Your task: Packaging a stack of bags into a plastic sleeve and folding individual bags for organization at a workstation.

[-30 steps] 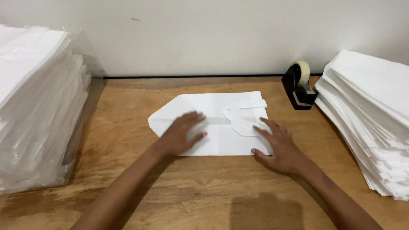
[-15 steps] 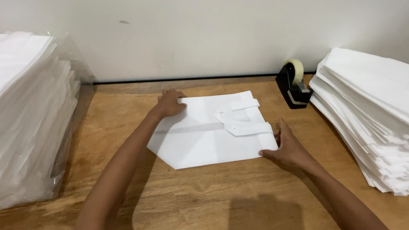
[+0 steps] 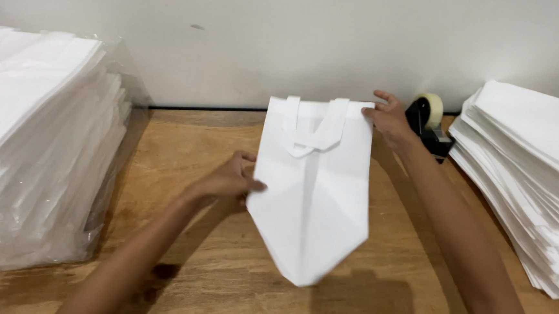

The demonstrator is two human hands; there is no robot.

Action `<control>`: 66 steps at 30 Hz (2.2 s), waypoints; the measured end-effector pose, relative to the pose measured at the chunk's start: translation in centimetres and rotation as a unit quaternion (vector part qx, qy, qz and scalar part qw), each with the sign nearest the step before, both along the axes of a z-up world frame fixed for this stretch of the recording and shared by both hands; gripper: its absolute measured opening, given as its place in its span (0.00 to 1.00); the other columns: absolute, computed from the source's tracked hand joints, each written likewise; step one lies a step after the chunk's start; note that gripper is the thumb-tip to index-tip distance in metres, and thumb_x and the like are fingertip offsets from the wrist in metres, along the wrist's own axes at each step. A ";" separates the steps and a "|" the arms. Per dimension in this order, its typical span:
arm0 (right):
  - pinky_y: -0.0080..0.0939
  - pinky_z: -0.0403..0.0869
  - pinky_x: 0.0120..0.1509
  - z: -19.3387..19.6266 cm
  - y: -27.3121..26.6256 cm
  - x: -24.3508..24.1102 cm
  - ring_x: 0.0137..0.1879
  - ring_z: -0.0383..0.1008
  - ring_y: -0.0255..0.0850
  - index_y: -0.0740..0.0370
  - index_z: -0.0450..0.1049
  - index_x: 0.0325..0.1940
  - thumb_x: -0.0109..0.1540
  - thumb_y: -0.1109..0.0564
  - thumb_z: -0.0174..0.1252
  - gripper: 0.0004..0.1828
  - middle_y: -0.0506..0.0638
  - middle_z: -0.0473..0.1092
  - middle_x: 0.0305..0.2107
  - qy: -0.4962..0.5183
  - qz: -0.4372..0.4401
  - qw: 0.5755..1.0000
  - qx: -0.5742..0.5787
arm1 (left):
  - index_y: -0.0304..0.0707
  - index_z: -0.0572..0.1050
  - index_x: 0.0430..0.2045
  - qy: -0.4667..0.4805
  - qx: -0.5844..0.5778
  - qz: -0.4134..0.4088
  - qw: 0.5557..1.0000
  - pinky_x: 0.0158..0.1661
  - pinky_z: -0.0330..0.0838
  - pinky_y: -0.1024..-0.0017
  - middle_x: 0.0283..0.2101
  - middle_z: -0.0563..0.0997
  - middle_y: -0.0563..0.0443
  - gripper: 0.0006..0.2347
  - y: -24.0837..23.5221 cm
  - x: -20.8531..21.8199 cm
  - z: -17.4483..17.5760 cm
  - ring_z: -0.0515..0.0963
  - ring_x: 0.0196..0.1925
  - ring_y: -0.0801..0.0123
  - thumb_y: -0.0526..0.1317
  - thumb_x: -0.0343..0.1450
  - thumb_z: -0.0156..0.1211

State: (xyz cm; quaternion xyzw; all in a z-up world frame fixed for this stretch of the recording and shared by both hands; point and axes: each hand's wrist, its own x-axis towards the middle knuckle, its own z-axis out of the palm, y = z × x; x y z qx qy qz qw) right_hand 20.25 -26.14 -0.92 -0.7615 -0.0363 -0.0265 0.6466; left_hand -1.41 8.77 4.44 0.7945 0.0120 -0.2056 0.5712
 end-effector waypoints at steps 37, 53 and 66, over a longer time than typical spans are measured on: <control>0.60 0.74 0.46 12.8 -8.9 -13.4 0.43 0.78 0.56 0.60 0.77 0.48 0.63 0.50 0.57 0.15 0.52 0.77 0.33 -0.123 -0.141 0.866 -0.465 | 0.39 0.74 0.47 -0.462 0.413 -0.171 0.766 0.37 0.77 0.55 0.29 0.82 0.44 0.13 -16.1 9.5 7.2 0.83 0.36 0.51 0.42 0.72 0.53; 0.73 0.61 0.62 15.0 -19.1 -27.2 0.69 0.58 0.66 0.66 0.63 0.69 0.64 0.37 0.49 0.37 0.68 0.60 0.63 0.021 -0.271 0.697 -0.663 | 0.38 0.51 0.68 -0.485 0.296 -0.343 0.748 0.64 0.62 0.49 0.69 0.55 0.31 0.32 -37.4 17.2 5.6 0.60 0.69 0.39 0.30 0.69 0.59; 0.72 0.54 0.70 14.0 -18.7 -29.0 0.70 0.62 0.58 0.61 0.67 0.63 0.62 0.29 0.52 0.39 0.63 0.65 0.59 0.061 -0.277 0.705 -0.650 | 0.48 0.69 0.44 -0.624 0.277 -0.299 0.667 0.49 0.73 0.56 0.41 0.78 0.50 0.12 -41.3 26.8 -2.9 0.79 0.47 0.54 0.32 0.69 0.58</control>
